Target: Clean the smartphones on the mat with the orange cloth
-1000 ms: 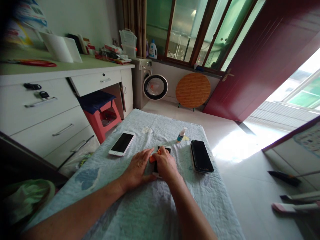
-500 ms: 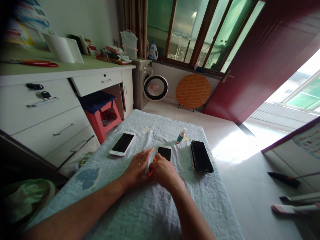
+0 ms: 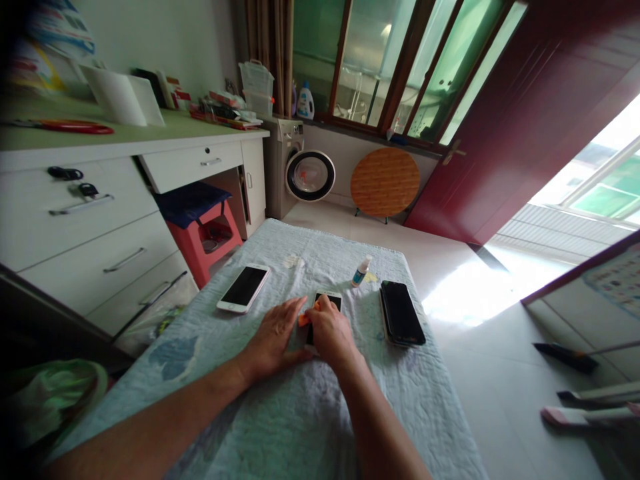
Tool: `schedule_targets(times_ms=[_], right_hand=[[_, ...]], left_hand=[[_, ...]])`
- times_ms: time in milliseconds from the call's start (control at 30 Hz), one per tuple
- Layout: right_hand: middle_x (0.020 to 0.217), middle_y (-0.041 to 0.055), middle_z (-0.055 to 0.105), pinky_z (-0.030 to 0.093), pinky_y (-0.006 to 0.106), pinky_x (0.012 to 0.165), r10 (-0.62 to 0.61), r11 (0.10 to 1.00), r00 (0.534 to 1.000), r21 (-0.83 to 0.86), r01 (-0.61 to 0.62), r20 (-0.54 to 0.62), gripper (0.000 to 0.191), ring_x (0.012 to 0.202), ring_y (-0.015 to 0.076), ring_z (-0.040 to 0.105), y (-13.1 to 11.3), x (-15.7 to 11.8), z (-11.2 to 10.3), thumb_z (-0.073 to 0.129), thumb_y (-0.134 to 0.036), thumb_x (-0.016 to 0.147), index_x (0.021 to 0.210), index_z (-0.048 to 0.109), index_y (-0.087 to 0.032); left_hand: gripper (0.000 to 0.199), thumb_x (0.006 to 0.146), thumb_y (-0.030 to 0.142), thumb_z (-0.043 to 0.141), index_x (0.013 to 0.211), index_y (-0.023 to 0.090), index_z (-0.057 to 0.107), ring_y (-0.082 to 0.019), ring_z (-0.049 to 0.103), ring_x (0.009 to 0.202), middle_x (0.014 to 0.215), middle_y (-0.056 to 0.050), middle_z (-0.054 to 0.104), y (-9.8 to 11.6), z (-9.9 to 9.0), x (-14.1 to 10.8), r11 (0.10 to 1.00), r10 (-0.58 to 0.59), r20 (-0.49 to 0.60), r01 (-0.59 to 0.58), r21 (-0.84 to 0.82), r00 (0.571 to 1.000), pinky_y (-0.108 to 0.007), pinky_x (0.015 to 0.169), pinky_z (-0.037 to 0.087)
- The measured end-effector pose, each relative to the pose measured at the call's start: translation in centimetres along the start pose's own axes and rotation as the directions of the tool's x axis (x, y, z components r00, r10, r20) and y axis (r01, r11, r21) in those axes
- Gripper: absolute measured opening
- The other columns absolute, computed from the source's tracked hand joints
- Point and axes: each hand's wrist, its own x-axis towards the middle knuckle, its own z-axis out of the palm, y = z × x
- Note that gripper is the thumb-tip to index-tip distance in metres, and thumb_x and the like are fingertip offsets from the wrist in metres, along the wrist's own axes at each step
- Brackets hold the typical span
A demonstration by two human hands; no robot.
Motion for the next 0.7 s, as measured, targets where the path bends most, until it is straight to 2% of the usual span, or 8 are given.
schedule_targets(times_ms=[167, 267, 500, 600, 700], right_hand=[[0.091, 0.0008, 0.052, 0.035, 0.021, 0.065, -0.047, 0.997, 0.996, 0.063, 0.042, 0.076, 0.014, 0.074, 0.0108, 0.05, -0.2, -0.8, -0.5, 0.061, -0.022, 0.085, 0.09, 0.073, -0.026], [0.088, -0.0001, 0.054, 0.033, 0.021, 0.062, -0.073, 0.99, 0.99, 0.126, 0.058, 0.119, 0.018, 0.069, 0.0092, 0.05, -0.4, -1.3, -0.9, 0.058, -0.018, 0.084, 0.088, 0.074, -0.026], [0.082, 0.0003, 0.057, 0.035, 0.02, 0.065, -0.156, 0.961, 0.963, 0.26, 0.096, 0.219, 0.022, 0.071, 0.0093, 0.051, -0.4, -1.7, -1.9, 0.055, -0.012, 0.081, 0.086, 0.075, -0.021], [0.082, 0.0003, 0.057, 0.036, 0.02, 0.068, -0.174, 0.938, 0.963, 0.331, 0.1, 0.204, 0.025, 0.073, 0.0095, 0.052, 0.1, -1.7, -2.1, 0.052, -0.007, 0.079, 0.085, 0.073, -0.02], [0.085, 0.0008, 0.057, 0.035, 0.02, 0.067, -0.119, 0.941, 0.982, 0.332, 0.063, 0.15, 0.023, 0.072, 0.0092, 0.051, 0.6, -1.6, -1.8, 0.051, -0.006, 0.078, 0.085, 0.069, -0.018]], left_hand=[[0.104, 0.069, 0.063, 0.069, 0.148, 0.018, 0.018, -0.038, 0.042, 0.128, 0.141, -0.02, 0.042, 0.1, -0.1, 0.1, 1.0, -0.02, 0.024, 0.019, 0.015, 1.0, -0.055, 0.104, 0.034], [0.104, 0.068, 0.06, 0.071, 0.147, 0.017, 0.019, -0.039, 0.041, 0.129, 0.142, -0.021, 0.041, 0.3, -0.2, 0.2, 1.0, -0.021, 0.021, 0.021, 0.017, 1.0, -0.054, 0.105, 0.034], [0.103, 0.067, 0.05, 0.074, 0.147, 0.017, 0.017, -0.037, 0.042, 0.129, 0.142, -0.019, 0.042, 0.4, -0.1, 0.2, 0.999, -0.028, -0.002, 0.028, 0.041, 1.0, -0.052, 0.105, 0.035], [0.101, 0.069, 0.054, 0.072, 0.146, 0.017, 0.019, -0.037, 0.042, 0.129, 0.142, -0.02, 0.042, 0.4, -0.1, 0.2, 0.999, -0.023, -0.005, 0.024, 0.044, 1.0, -0.052, 0.105, 0.035], [0.098, 0.072, 0.058, 0.068, 0.147, 0.017, 0.018, -0.037, 0.041, 0.13, 0.142, -0.02, 0.042, 0.4, -0.2, 0.1, 0.999, -0.009, 0.007, 0.008, 0.037, 1.0, -0.053, 0.105, 0.035]])
